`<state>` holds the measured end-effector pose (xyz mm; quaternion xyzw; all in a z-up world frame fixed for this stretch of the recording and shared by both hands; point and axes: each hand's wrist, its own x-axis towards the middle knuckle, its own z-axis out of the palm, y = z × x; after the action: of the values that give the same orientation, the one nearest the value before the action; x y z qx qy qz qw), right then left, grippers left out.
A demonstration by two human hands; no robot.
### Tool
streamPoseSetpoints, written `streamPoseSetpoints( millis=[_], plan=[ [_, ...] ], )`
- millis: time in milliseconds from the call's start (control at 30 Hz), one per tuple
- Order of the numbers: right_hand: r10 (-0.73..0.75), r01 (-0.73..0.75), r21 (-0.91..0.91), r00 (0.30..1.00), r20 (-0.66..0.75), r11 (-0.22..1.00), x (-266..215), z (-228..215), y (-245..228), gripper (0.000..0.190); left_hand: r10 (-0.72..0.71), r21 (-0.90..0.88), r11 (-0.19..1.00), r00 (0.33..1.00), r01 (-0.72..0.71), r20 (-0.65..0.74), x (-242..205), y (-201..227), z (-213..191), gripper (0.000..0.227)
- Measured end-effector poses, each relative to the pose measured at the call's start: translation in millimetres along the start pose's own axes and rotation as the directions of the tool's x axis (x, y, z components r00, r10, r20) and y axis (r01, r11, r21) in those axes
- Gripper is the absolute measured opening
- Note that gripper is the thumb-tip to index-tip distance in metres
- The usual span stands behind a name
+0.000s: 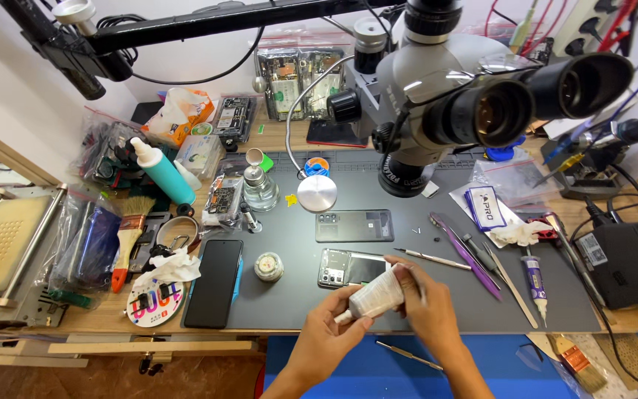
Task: The person applies adhesive from a tube onto the edges of a smartphone back cover. They then place the cover on the table and handle a plastic bag containing small electronic components.
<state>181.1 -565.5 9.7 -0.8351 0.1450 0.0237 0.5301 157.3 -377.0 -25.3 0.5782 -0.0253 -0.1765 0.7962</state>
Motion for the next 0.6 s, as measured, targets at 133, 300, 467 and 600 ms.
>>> streamPoseSetpoints(
  millis=[133, 300, 467, 600],
  plan=[
    [-0.106, 0.101, -0.198, 0.994, -0.017, 0.975, 6.3, 6.5, 12.2, 0.043, -0.040, 0.099, 0.994, 0.998, 0.044, -0.047, -0.6, 7.5, 0.0, 0.050],
    [-0.419, 0.030, 0.702, 0.820, 0.390, 0.712, 9.1, -5.4, 29.1, 0.118, -0.080, -0.036, 0.996, 0.996, 0.078, -0.048, -0.3, 19.2, -11.4, 0.046],
    [-0.234, -0.117, 0.564, 0.828, 0.510, 0.817, 2.6, -27.3, -3.9, 0.087, 0.020, -0.029, 0.999, 0.998, -0.018, 0.052, -7.7, 26.4, -8.1, 0.047],
    [-0.116, -0.057, 0.356, 0.887, 0.448, 0.933, 7.7, -17.5, -2.2, 0.036, -0.002, 0.149, 0.989, 0.999, -0.006, 0.055, -13.4, 28.5, 1.6, 0.051]
  ],
)
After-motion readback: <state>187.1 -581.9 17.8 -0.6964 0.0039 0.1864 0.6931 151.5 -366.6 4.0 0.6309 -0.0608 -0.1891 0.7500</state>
